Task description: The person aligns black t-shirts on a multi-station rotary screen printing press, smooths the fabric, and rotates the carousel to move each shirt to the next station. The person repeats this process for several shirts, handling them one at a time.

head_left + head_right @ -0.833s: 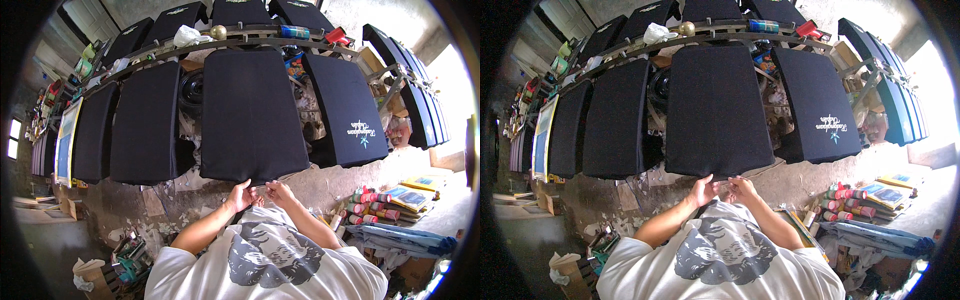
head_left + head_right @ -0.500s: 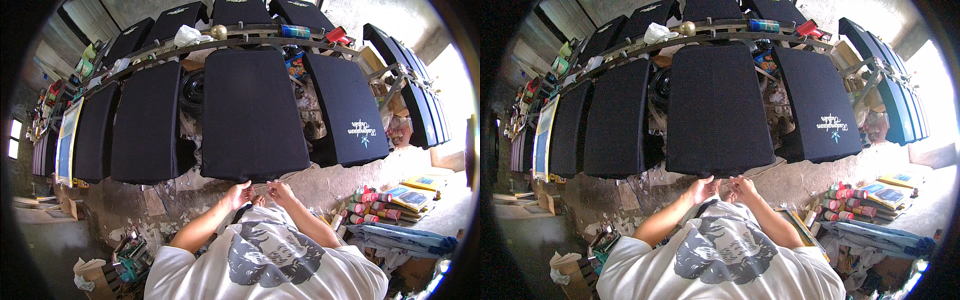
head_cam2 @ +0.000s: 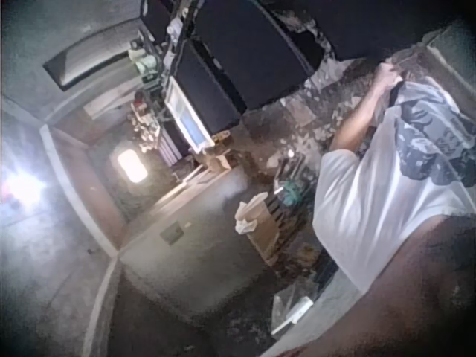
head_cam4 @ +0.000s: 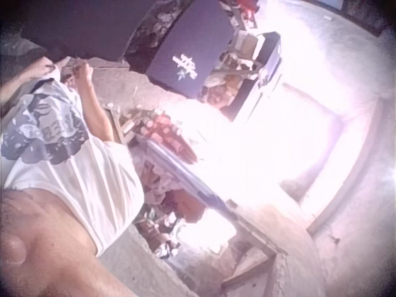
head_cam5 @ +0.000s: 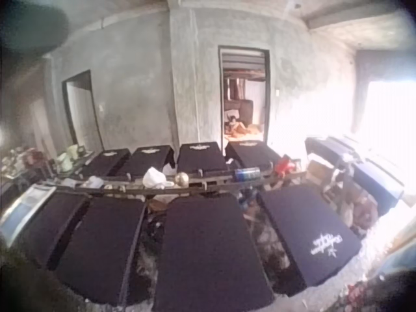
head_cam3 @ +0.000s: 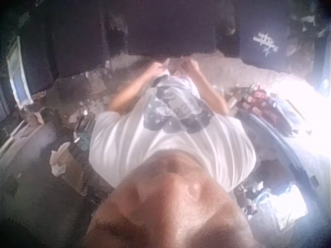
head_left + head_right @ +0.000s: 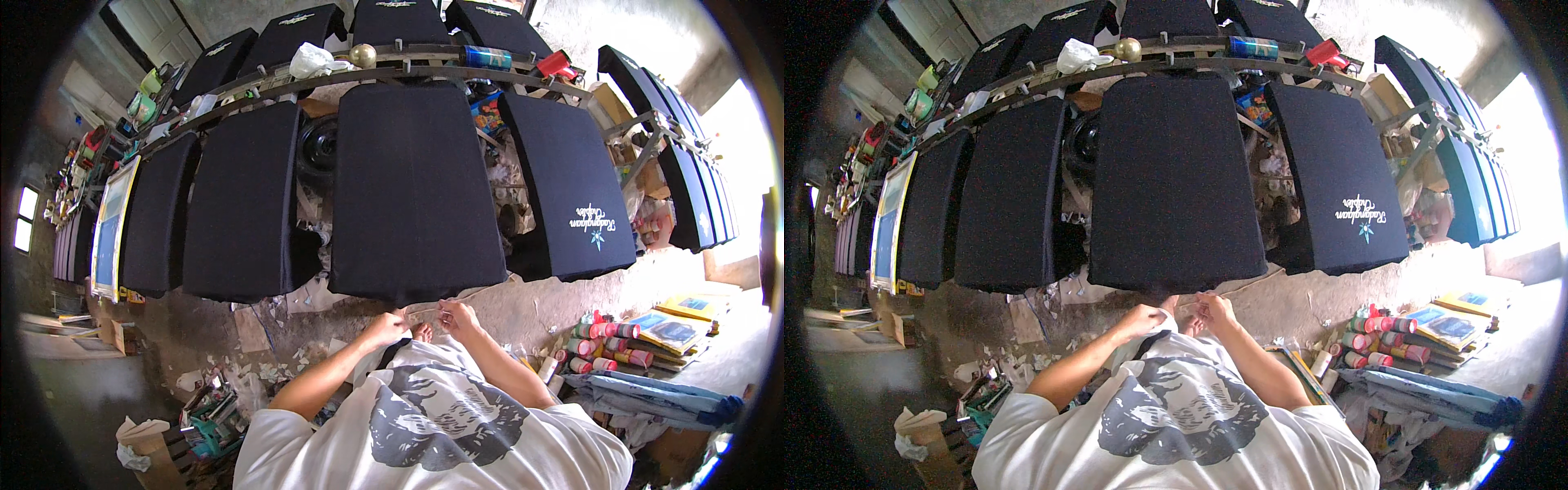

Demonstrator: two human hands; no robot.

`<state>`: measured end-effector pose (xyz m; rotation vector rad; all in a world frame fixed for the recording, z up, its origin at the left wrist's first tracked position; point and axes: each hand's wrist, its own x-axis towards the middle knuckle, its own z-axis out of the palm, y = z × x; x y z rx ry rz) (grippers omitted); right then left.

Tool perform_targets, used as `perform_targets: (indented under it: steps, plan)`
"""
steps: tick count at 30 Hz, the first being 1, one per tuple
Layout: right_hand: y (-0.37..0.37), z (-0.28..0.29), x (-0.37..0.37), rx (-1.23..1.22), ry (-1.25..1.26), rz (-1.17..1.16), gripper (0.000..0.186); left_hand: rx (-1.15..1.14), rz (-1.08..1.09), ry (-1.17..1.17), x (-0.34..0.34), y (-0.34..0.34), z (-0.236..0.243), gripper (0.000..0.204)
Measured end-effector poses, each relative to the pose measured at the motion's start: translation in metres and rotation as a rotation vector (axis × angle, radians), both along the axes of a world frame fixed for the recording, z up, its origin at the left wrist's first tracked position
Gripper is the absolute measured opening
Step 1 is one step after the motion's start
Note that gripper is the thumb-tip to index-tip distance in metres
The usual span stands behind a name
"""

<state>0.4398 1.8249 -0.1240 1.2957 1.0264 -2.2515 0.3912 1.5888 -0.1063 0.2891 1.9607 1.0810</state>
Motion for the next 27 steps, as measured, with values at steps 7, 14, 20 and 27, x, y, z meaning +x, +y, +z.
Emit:
perform_targets:
  steps: [7,14,20,27]
  plan:
    - [0.015,0.068,-0.022,0.096,0.156,0.664,0.022,0.206,0.083,-0.054,-0.038,0.004,0.055,0.028]
    - [0.043,0.100,-0.108,0.208,0.417,0.707,0.026,0.275,0.343,0.236,-0.128,-0.015,0.091,0.023]
    - [0.053,0.133,-0.267,0.477,0.514,0.741,0.022,0.033,0.743,0.726,-0.218,-0.042,0.047,0.023]
    - [0.004,0.133,-0.495,1.120,0.872,1.034,0.023,0.114,0.965,0.149,-0.292,-0.045,0.003,0.056]
